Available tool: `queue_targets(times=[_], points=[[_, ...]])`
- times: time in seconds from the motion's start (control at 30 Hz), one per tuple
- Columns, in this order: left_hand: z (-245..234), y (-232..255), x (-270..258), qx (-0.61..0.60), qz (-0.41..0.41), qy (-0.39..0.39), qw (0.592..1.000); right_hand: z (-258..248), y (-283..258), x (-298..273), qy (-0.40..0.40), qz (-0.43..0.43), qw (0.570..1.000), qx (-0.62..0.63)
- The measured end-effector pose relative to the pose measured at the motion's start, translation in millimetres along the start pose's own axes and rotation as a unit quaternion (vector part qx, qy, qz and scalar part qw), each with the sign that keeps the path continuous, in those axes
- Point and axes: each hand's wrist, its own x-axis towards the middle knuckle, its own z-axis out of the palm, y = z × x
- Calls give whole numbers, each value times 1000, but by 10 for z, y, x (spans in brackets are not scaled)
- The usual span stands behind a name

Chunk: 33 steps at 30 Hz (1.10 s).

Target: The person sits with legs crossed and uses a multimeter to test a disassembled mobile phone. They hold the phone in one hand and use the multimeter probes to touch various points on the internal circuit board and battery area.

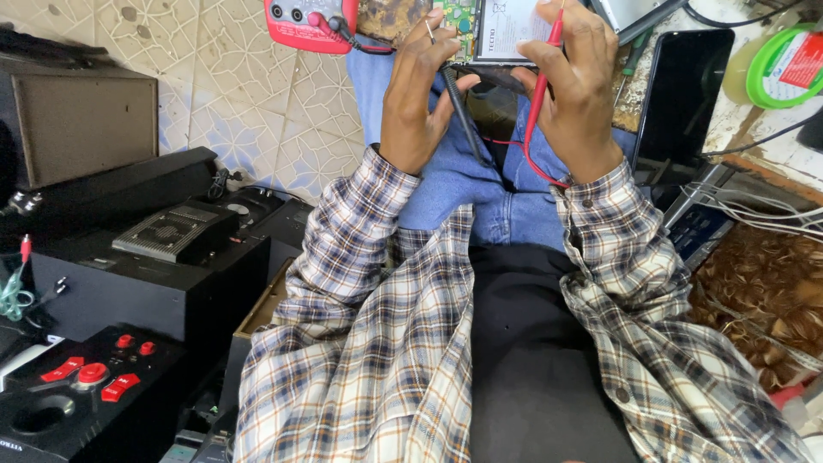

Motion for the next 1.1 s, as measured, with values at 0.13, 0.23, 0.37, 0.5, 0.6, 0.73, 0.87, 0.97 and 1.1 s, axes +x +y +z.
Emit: queue_targets(times=[0.13,0.23,0.37,0.5,0.6,0.73,0.87,0.97,1.1], points=[[-6,79,-69,-24,-38,34,998,-45,-50,36,1,-1,1000,-1],[-73,180,-38,-26,-13,79,996,-44,-47,35,8,-1,1000,9],[-138,230,6,-9,10,91,996,-35,-59,30,41,-8,999,30],[-179,211,68,10,38,67,997,-16,-41,-9,33,9,999,22],[-187,204,89,27,35,65,997,-26,-72,53,-36,-1,999,-35],[-164,172,55,17,4,83,996,-8,-56,41,-83,4,994,-68],[-149,178,58,11,-9,81,997,1,-49,32,-79,12,995,-66],[-163,211,71,-1,-18,75,997,-4,-38,24,-40,-8,998,-47],[-182,287,95,-30,-47,94,994,27,5,-11,4,-38,999,-33]])
